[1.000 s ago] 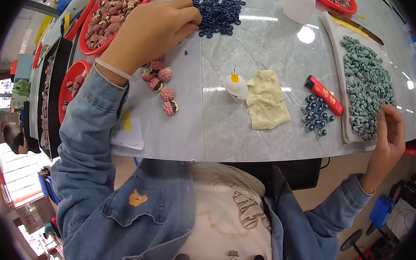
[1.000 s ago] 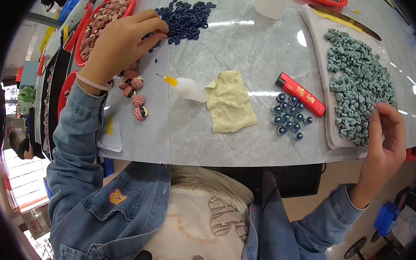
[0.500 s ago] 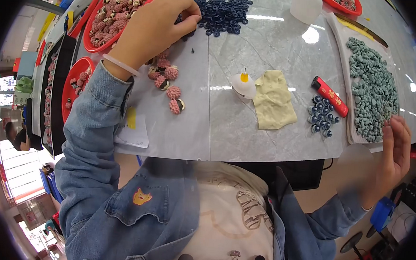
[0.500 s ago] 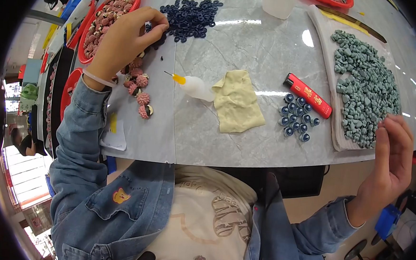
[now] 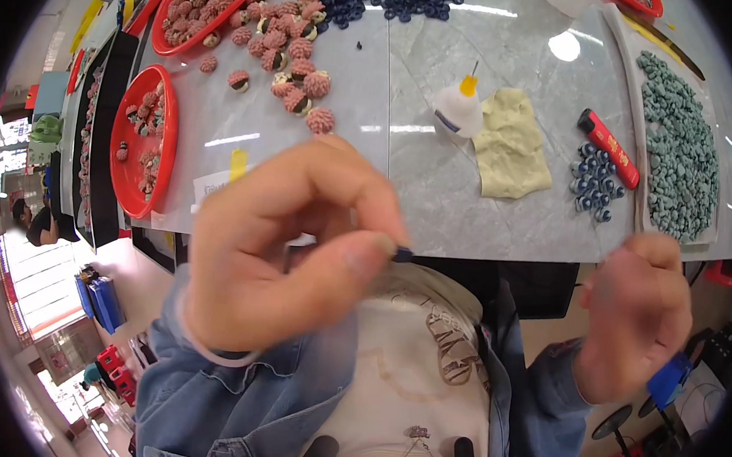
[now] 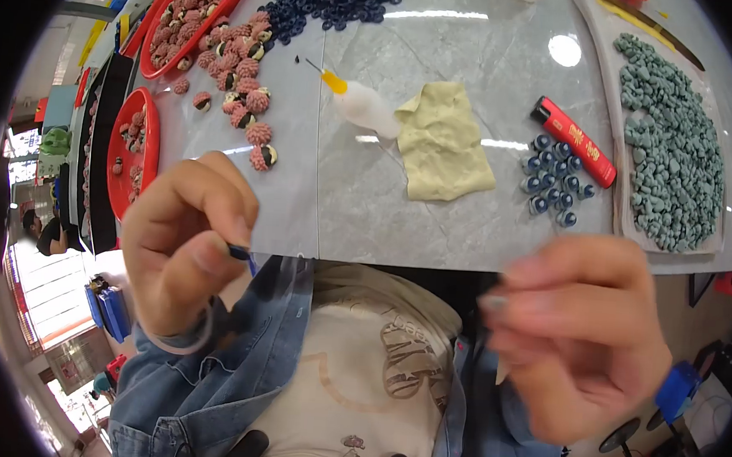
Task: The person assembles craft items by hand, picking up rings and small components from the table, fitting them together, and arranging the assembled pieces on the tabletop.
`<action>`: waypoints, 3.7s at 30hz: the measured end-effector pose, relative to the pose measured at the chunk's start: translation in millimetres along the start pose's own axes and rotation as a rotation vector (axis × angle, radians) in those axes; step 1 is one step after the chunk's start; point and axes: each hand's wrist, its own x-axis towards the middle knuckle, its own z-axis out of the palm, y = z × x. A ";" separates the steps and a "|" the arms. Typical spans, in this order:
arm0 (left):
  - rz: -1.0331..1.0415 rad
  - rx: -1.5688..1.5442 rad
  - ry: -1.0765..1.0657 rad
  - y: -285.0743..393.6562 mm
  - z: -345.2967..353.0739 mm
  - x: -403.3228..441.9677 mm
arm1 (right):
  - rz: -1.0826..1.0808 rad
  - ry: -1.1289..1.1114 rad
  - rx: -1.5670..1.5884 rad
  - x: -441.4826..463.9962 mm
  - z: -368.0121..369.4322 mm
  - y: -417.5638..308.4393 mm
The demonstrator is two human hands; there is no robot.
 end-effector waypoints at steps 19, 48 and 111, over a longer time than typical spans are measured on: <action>0.161 -0.138 0.059 -32.3 51.1 5.2 | 0.011 -0.021 0.270 -8.3 42.5 31.0; 0.710 0.494 0.108 -42.7 44.0 10.9 | 0.253 0.085 0.546 -12.5 47.8 31.7; 0.677 1.341 -0.141 -21.9 -36.7 150.2 | -0.057 0.480 -0.447 -3.8 -102.2 32.4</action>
